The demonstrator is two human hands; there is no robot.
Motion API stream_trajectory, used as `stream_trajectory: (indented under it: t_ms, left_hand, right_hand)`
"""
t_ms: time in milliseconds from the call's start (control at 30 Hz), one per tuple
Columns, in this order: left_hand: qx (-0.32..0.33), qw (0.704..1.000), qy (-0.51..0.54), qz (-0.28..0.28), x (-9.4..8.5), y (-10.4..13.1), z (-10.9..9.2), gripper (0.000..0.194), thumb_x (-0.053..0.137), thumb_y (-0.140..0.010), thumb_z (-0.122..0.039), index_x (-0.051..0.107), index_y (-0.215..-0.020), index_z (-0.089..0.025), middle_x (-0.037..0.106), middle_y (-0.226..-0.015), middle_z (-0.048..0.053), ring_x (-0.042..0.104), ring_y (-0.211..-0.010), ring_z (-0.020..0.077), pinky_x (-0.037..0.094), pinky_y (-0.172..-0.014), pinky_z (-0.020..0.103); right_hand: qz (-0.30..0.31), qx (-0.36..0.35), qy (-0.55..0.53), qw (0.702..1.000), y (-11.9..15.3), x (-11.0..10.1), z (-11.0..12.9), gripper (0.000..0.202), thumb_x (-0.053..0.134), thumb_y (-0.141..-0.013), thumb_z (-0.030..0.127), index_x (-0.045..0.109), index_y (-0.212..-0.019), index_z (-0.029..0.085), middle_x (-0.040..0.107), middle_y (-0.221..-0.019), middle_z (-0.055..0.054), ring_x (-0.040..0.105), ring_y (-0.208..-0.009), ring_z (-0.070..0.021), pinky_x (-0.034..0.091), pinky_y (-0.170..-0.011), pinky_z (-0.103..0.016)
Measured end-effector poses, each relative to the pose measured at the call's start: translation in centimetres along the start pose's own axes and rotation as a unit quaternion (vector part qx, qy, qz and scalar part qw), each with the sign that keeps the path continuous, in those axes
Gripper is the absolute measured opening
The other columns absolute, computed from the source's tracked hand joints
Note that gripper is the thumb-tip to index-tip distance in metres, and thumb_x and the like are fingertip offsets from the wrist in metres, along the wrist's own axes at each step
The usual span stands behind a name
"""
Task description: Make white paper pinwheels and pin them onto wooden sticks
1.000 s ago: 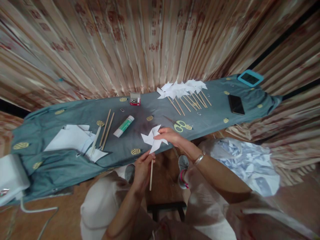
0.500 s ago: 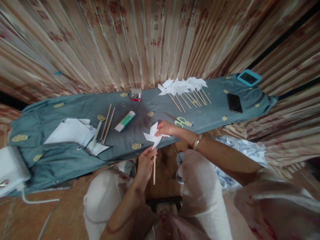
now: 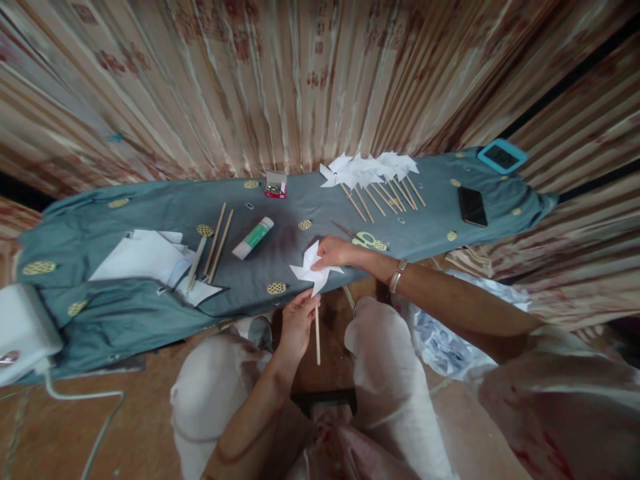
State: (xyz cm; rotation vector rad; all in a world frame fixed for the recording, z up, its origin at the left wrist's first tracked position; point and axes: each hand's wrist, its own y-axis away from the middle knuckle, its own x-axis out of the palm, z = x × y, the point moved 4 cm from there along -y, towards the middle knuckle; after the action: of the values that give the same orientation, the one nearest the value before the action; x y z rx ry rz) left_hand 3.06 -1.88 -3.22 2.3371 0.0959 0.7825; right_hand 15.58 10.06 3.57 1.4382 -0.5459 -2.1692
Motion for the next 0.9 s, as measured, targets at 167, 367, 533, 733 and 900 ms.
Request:
stream_trajectory:
  t_ms: [167, 367, 533, 733, 900]
  left_hand:
    - [0.001, 1.000, -0.005, -0.008, -0.4, -0.3, 0.2, 0.041, 0.089, -0.036, -0.027, 0.076, -0.074, -0.016, 0.068, -0.062, -0.001, 0.053, -0.055, 0.0056, 0.038, -0.056, 0.019]
    - [0.000, 1.000, 0.001, -0.011, -0.6, -0.4, 0.5, 0.041, 0.088, -0.038, -0.027, 0.076, -0.076, -0.016, 0.068, -0.064, -0.001, 0.055, -0.057, 0.0064, 0.040, -0.059, 0.020]
    - [0.004, 1.000, -0.005, 0.001, -0.5, -0.4, 0.5, 0.037, 0.087, -0.043, -0.029, 0.075, -0.075, -0.015, 0.066, -0.062, -0.001, 0.052, -0.055, 0.0065, 0.038, -0.057, 0.021]
    - [-0.014, 1.000, -0.010, 0.000, -0.2, -0.7, 0.7, 0.034, 0.088, -0.040, -0.026, 0.075, -0.070, -0.015, 0.065, -0.060, -0.001, 0.052, -0.055, 0.0062, 0.038, -0.057, 0.020]
    - [-0.013, 1.000, -0.010, -0.009, -0.1, -0.8, 0.8, 0.030, 0.087, -0.041, -0.023, 0.076, -0.068, -0.016, 0.068, -0.063, 0.000, 0.054, -0.056, 0.0072, 0.039, -0.056, 0.020]
  right_hand:
    - [0.002, -0.004, -0.012, 1.000, -0.6, 0.4, -0.5, 0.025, 0.075, -0.069, 0.035, 0.063, -0.060, 0.014, 0.049, -0.052, 0.005, 0.038, -0.051, -0.0078, 0.024, -0.050, -0.025]
    - [0.013, -0.019, -0.044, 0.999, -1.1, 0.6, -0.9, 0.030, 0.075, -0.066, 0.033, 0.055, -0.052, 0.016, 0.041, -0.048, 0.008, 0.033, -0.050, -0.0070, 0.023, -0.049, -0.024]
    - [0.015, -0.035, -0.068, 0.997, -0.9, 0.5, -1.0, 0.033, 0.075, -0.066, 0.033, 0.051, -0.050, 0.016, 0.040, -0.050, 0.008, 0.034, -0.053, -0.0072, 0.024, -0.053, -0.024]
    - [0.028, -0.043, -0.081, 0.995, -1.2, 0.7, -1.4, 0.032, 0.074, -0.066, 0.031, 0.051, -0.050, 0.016, 0.037, -0.048, 0.008, 0.031, -0.051, -0.0068, 0.022, -0.052, -0.025]
    - [0.027, -0.046, -0.087, 0.995, -1.6, 0.9, -1.7, 0.030, 0.074, -0.066, 0.031, 0.054, -0.052, 0.016, 0.038, -0.048, 0.008, 0.031, -0.050, -0.0066, 0.022, -0.051, -0.025]
